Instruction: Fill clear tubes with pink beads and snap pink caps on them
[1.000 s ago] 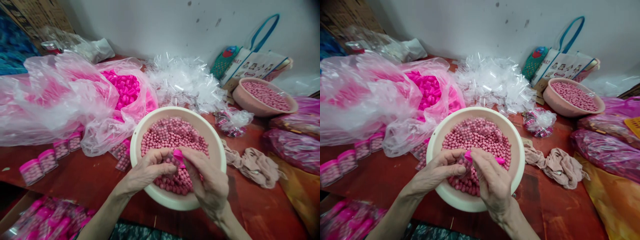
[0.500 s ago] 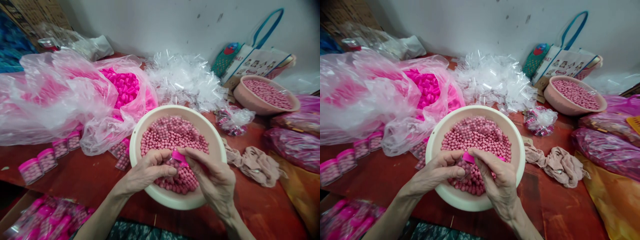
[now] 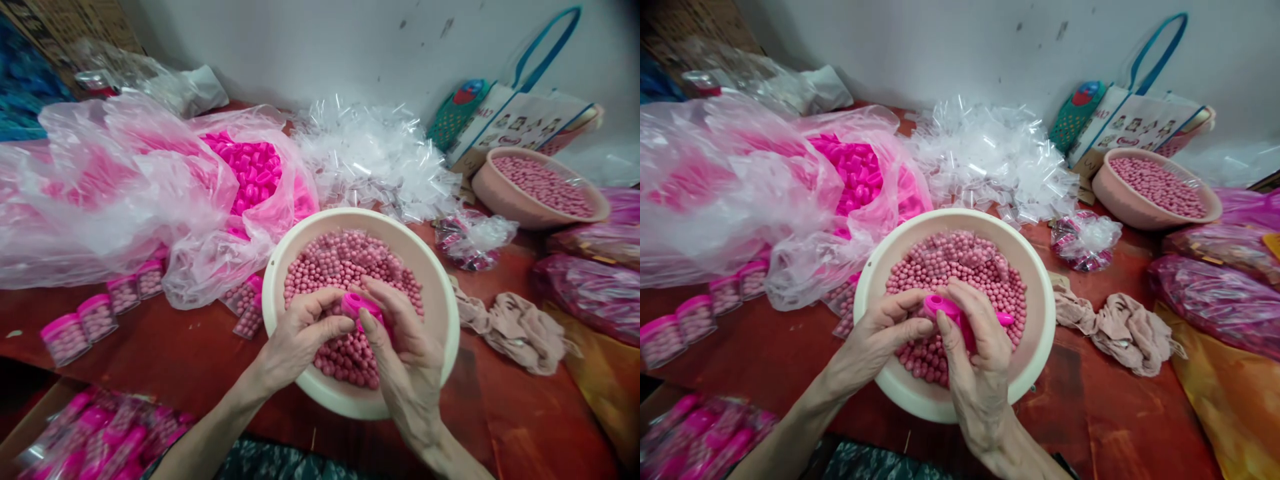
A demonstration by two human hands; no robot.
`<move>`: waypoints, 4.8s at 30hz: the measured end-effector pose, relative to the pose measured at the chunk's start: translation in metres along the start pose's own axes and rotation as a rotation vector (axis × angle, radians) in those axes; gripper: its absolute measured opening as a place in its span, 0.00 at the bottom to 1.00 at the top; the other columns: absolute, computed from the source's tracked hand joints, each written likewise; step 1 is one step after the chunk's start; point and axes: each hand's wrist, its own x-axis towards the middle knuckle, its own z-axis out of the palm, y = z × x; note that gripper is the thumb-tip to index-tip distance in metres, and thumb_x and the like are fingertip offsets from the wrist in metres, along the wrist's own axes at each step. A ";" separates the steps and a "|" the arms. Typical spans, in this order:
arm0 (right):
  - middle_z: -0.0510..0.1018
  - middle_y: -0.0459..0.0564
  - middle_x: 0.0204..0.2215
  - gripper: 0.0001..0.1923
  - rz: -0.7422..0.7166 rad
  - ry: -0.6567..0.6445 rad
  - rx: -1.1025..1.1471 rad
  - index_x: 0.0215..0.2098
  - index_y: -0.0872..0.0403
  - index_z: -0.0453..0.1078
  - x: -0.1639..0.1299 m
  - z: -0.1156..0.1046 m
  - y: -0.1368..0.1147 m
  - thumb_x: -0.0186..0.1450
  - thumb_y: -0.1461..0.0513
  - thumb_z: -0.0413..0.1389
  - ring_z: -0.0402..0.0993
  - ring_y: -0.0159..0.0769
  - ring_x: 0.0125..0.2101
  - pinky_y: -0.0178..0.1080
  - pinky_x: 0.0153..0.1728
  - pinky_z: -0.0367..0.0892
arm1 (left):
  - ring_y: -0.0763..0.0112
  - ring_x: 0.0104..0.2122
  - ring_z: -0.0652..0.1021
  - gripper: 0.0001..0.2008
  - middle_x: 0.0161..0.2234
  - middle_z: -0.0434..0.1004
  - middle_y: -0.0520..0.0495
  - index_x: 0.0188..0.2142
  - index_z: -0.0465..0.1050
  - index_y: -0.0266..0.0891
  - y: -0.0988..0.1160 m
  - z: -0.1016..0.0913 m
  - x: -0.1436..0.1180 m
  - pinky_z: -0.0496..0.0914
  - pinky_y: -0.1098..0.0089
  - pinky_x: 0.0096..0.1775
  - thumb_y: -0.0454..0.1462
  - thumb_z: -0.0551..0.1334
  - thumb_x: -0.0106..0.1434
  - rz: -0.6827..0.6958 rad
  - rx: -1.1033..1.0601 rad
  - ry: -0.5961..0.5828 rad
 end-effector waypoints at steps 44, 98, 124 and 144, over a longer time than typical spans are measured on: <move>0.76 0.54 0.46 0.27 -0.357 -0.245 -0.384 0.55 0.54 0.65 0.002 -0.038 0.006 0.59 0.75 0.54 0.75 0.36 0.43 0.38 0.49 0.69 | 0.77 0.28 0.69 0.11 0.29 0.70 0.51 0.40 0.74 0.38 0.002 0.000 -0.003 0.65 0.78 0.29 0.36 0.64 0.57 -0.034 0.067 0.031; 0.74 0.53 0.49 0.23 -0.350 -0.366 -0.406 0.56 0.55 0.64 0.013 -0.038 -0.003 0.62 0.71 0.53 0.74 0.34 0.46 0.34 0.50 0.69 | 0.77 0.30 0.69 0.05 0.29 0.69 0.52 0.35 0.71 0.37 0.010 0.000 -0.001 0.66 0.76 0.36 0.36 0.61 0.61 -0.023 0.020 -0.015; 0.74 0.66 0.48 0.27 -0.512 -0.139 -0.583 0.56 0.68 0.62 -0.006 -0.009 0.007 0.57 0.77 0.49 0.71 0.40 0.49 0.36 0.48 0.70 | 0.78 0.27 0.63 0.07 0.26 0.61 0.54 0.33 0.67 0.36 0.004 -0.001 -0.001 0.59 0.76 0.30 0.38 0.60 0.62 -0.037 0.015 0.043; 0.79 0.64 0.36 0.20 -0.635 -0.156 -0.729 0.52 0.69 0.63 -0.002 -0.014 0.012 0.62 0.72 0.54 0.78 0.36 0.35 0.31 0.35 0.73 | 0.80 0.22 0.60 0.09 0.23 0.57 0.56 0.35 0.67 0.37 0.007 -0.001 -0.003 0.55 0.76 0.24 0.42 0.58 0.63 -0.061 0.044 0.039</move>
